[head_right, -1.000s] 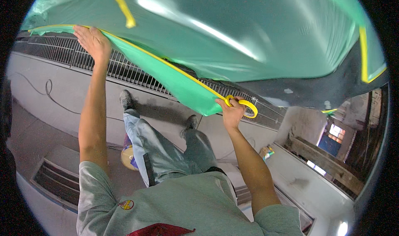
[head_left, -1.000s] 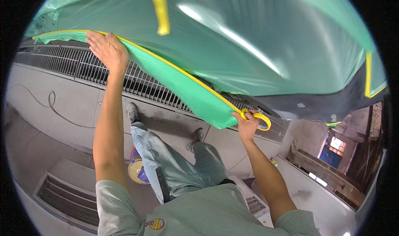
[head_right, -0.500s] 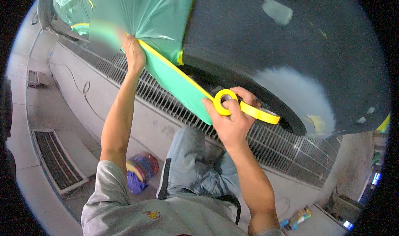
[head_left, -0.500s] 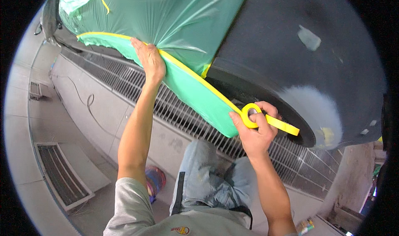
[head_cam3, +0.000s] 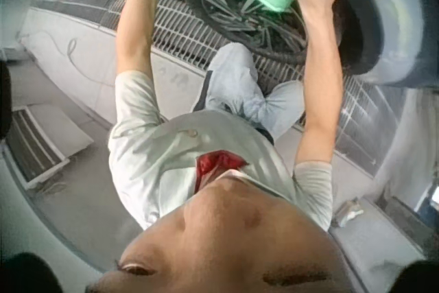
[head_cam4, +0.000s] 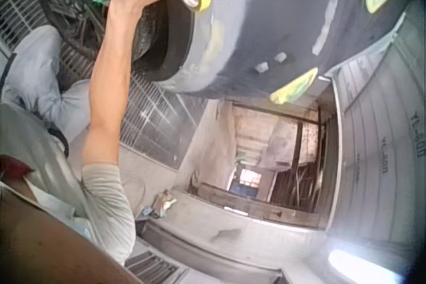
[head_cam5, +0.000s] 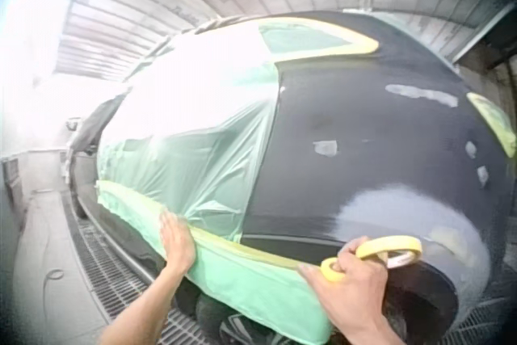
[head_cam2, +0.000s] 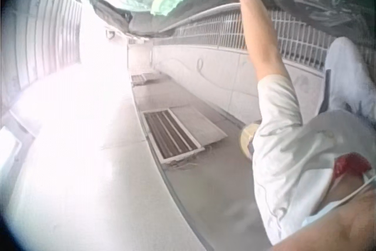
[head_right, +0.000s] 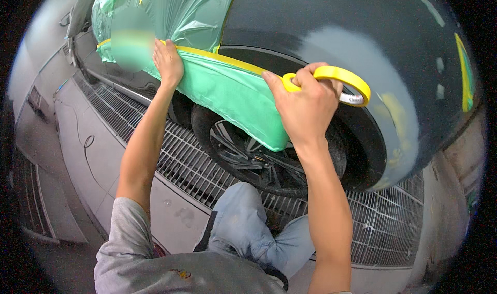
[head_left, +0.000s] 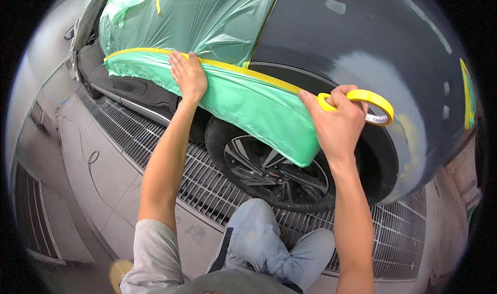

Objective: The person applies yellow masking tape along the edges of a green plastic sheet covering a car hood. They smooth the tape and plastic to secure the mask, then retrieve a spray bottle and apply a liquid to the taped area.

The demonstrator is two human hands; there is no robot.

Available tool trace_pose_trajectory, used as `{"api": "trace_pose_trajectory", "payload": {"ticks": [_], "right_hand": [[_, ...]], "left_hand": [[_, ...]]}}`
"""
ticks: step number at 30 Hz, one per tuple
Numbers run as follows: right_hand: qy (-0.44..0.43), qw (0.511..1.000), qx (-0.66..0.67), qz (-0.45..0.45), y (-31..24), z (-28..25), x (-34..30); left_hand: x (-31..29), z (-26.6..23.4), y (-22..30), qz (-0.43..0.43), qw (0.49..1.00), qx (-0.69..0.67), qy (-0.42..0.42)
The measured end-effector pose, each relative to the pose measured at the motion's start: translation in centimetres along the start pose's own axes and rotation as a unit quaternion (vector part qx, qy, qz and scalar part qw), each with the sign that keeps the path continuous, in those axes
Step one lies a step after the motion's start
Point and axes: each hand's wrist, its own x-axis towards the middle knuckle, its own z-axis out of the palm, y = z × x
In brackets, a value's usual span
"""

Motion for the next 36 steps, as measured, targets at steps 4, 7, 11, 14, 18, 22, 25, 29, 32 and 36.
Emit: {"api": "trace_pose_trajectory", "payload": {"ticks": [4, 7, 11, 14, 18, 22, 25, 29, 32, 36], "right_hand": [[-0.075, 0.991, -0.109, 0.023, -1.0, -0.9, 2.0], [-0.117, 0.978, -0.17, 0.03, -1.6, -1.1, 2.9], [-0.122, 0.971, -0.201, 0.034, -1.9, -1.1, 3.5], [-0.128, 0.967, -0.215, 0.049, -2.1, -0.9, 3.7], [-0.119, 0.964, -0.228, 0.065, -2.3, -0.3, 3.8], [-0.1, 0.962, -0.247, 0.053, -2.1, 0.2, 3.6], [-0.086, 0.963, -0.253, 0.034, -1.7, 0.4, 3.4], [-0.039, 0.966, -0.255, -0.029, -0.9, -0.4, 3.0], [-0.075, 0.959, -0.271, -0.039, 0.9, -3.6, 2.4], [-0.108, 0.96, -0.239, 0.1, 5.8, -12.6, 0.8]], "left_hand": [[-3.5, 1.1, 3.0, 0.061, 0.998, 0.021, 0.002], [-5.6, 2.0, 5.7, 0.07, 0.997, -0.015, 0.012], [-7.5, 3.2, 9.0, 0.062, 0.997, -0.04, 0.018], [-8.7, 3.9, 10.7, 0.076, 0.995, -0.06, 0.031], [-11.4, 4.3, 13.4, 0.124, 0.99, -0.05, 0.032], [-15.7, 3.6, 15.8, 0.252, 0.962, -0.083, -0.069], [-15.5, 3.0, 15.8, 0.374, 0.915, -0.077, -0.132], [-14.0, 2.6, 14.4, 0.402, 0.902, -0.065, -0.144], [-14.3, 2.7, 14.2, 0.404, 0.904, -0.015, -0.14], [-15.1, 2.7, 15.3, 0.393, 0.911, -0.026, -0.123]]}}
